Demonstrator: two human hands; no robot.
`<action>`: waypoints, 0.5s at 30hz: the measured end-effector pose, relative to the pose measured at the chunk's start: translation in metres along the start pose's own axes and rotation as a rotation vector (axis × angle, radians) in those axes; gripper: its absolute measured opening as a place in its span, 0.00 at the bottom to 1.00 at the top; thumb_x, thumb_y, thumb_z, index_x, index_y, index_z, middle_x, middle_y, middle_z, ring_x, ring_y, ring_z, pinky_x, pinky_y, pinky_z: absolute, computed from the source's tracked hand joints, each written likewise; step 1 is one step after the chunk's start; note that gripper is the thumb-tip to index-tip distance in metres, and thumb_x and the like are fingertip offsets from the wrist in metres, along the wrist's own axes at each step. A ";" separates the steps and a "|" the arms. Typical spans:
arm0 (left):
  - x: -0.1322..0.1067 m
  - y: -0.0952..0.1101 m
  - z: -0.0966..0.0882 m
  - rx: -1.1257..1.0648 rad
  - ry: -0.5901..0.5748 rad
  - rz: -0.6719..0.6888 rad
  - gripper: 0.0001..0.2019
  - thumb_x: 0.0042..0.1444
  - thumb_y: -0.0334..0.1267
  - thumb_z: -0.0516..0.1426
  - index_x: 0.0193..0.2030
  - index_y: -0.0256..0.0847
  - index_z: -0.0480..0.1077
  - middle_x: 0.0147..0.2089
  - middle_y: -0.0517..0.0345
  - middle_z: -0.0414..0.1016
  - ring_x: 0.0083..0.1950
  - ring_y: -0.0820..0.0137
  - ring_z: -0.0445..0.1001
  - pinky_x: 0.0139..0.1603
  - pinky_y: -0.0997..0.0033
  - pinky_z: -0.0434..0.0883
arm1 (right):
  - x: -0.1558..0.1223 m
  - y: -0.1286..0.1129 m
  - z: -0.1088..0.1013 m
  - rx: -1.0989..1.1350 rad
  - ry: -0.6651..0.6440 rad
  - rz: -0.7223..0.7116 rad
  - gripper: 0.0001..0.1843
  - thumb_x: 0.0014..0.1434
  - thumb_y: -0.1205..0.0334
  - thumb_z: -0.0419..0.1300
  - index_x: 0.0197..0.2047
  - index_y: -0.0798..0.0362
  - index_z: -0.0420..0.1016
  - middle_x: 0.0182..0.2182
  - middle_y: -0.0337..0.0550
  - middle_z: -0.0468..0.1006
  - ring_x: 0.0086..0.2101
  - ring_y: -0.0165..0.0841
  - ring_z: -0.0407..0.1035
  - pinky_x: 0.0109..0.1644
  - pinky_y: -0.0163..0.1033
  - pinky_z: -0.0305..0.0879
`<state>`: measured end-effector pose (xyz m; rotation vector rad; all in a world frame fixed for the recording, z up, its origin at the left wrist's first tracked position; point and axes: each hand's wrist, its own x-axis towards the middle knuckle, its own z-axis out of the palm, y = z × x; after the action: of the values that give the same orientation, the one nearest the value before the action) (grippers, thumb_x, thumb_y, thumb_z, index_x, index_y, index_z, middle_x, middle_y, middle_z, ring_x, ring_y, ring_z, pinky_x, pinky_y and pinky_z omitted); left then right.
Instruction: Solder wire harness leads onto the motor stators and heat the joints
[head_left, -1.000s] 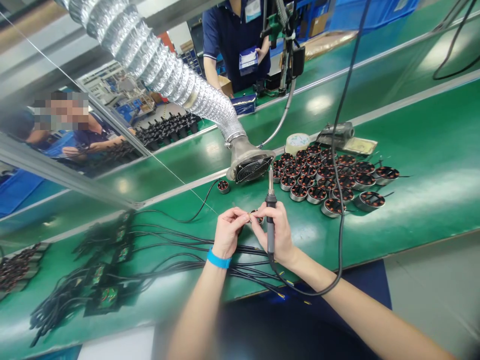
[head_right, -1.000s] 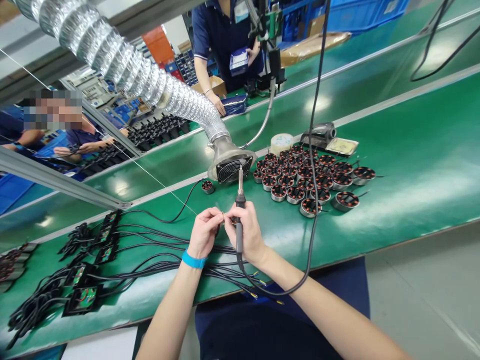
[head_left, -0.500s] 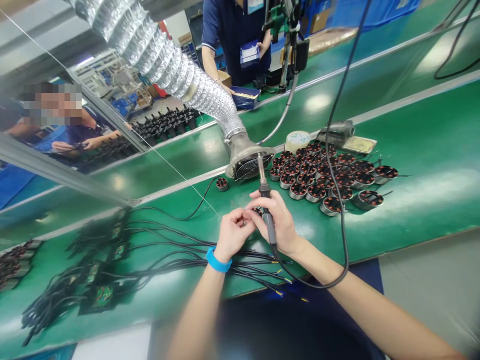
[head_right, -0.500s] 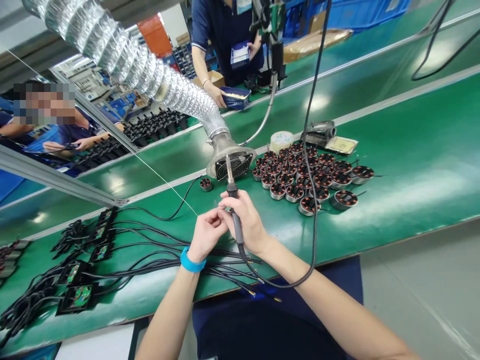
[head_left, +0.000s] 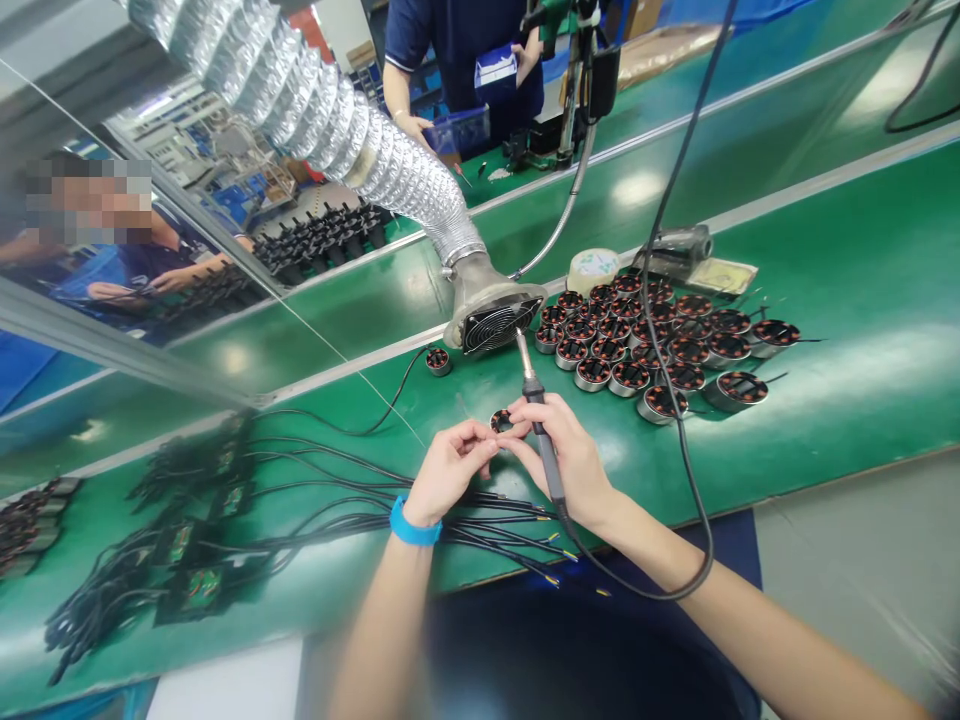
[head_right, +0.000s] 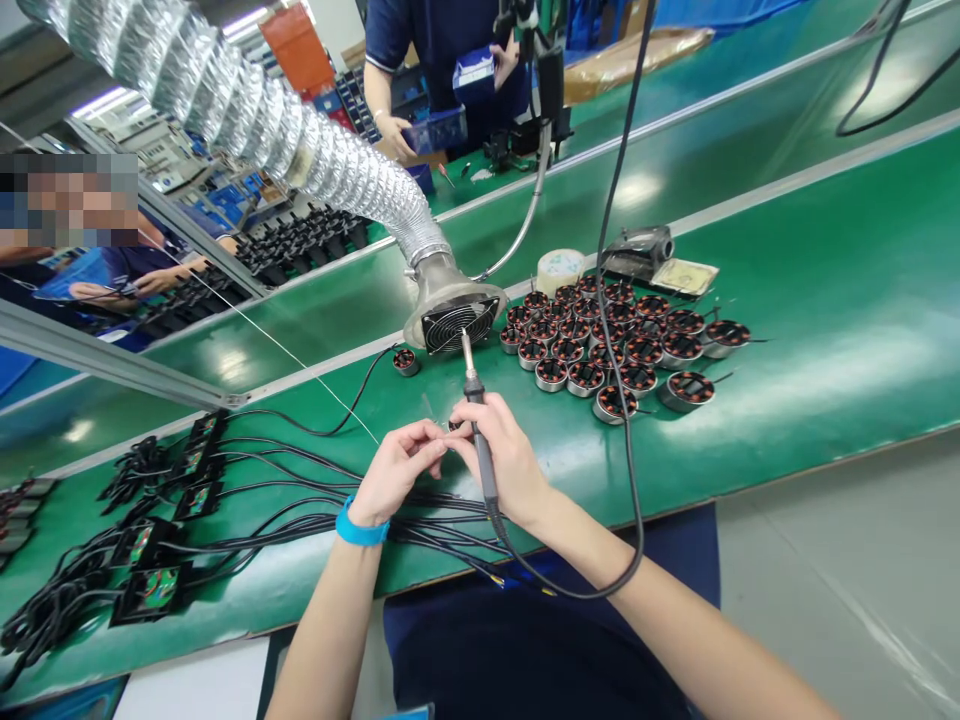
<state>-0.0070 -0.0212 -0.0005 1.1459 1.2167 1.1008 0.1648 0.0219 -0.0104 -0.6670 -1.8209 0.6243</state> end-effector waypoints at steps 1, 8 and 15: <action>0.001 -0.003 0.001 -0.063 0.017 -0.031 0.12 0.57 0.45 0.64 0.33 0.38 0.74 0.27 0.63 0.66 0.24 0.77 0.59 0.27 0.75 0.57 | -0.001 0.001 0.002 -0.011 0.017 -0.018 0.13 0.64 0.69 0.62 0.50 0.46 0.69 0.44 0.44 0.72 0.36 0.33 0.77 0.45 0.43 0.79; 0.012 -0.014 0.010 -0.084 0.383 0.024 0.06 0.50 0.37 0.63 0.27 0.37 0.73 0.26 0.62 0.68 0.25 0.79 0.58 0.28 0.76 0.57 | 0.000 0.020 0.005 -0.024 0.137 -0.050 0.20 0.66 0.67 0.60 0.60 0.46 0.70 0.43 0.45 0.78 0.37 0.33 0.78 0.47 0.42 0.78; 0.014 -0.019 0.015 -0.051 0.468 0.015 0.07 0.50 0.39 0.63 0.28 0.38 0.73 0.26 0.62 0.70 0.26 0.77 0.61 0.30 0.75 0.60 | -0.016 0.026 -0.012 0.078 0.248 0.169 0.16 0.70 0.57 0.52 0.48 0.48 0.81 0.22 0.36 0.78 0.20 0.31 0.72 0.28 0.39 0.74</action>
<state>0.0087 -0.0099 -0.0210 0.8827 1.5262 1.4548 0.1845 0.0305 -0.0353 -0.8146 -1.5137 0.6884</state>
